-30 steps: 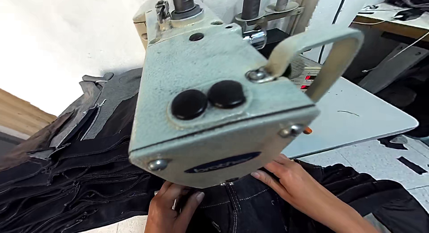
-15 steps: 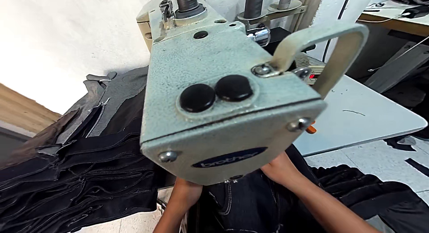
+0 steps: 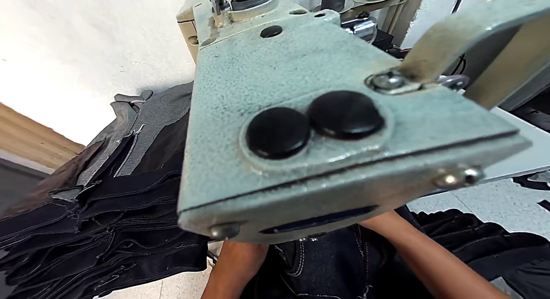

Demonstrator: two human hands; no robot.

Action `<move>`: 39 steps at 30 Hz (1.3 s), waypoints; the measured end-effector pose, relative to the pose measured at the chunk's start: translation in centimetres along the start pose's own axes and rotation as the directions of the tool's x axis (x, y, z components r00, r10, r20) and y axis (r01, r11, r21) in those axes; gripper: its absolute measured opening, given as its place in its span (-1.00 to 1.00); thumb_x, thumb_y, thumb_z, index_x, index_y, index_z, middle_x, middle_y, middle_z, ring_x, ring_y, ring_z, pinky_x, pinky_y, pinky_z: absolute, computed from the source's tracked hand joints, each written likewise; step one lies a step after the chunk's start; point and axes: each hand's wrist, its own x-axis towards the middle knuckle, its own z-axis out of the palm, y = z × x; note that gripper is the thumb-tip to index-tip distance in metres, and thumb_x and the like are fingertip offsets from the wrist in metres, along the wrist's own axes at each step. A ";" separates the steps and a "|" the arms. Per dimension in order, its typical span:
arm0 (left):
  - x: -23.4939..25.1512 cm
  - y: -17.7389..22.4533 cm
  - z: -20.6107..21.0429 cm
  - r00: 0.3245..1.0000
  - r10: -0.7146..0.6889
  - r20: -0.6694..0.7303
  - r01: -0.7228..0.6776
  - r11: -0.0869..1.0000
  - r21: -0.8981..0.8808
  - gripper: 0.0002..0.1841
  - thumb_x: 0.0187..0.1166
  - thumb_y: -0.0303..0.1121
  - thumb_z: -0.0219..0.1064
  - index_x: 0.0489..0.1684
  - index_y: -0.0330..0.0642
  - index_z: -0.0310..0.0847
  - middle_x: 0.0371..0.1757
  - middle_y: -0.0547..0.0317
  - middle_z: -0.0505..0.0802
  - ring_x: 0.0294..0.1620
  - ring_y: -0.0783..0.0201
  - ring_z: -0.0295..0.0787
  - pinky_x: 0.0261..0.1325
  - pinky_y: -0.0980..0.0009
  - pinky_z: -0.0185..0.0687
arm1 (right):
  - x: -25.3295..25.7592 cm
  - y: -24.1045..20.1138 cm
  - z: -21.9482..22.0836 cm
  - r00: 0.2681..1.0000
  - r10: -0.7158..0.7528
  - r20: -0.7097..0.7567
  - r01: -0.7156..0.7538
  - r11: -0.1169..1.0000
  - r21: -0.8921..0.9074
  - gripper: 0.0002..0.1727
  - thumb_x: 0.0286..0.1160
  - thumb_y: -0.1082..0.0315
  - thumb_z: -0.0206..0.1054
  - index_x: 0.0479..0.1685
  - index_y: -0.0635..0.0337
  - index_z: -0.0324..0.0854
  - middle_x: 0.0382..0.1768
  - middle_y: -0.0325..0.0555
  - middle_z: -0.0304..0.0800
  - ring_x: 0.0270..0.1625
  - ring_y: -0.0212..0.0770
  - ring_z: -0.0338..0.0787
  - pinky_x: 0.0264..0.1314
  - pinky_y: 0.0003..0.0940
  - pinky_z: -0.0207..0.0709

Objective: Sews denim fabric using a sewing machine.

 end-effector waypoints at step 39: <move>-0.3 1.2 0.5 0.947 -0.315 0.058 0.320 0.922 -0.218 -0.75 0.54 -0.51 0.27 0.00 -0.56 0.73 -0.02 -0.20 0.87 0.18 0.18 0.80 0.39 0.22 0.60 | -8.0 8.8 -8.4 0.863 0.345 0.370 -0.489 0.753 0.440 -0.91 0.44 0.26 0.41 -0.34 -0.09 0.82 -0.46 -0.45 0.88 -0.39 -0.58 0.80 -0.29 -0.62 0.67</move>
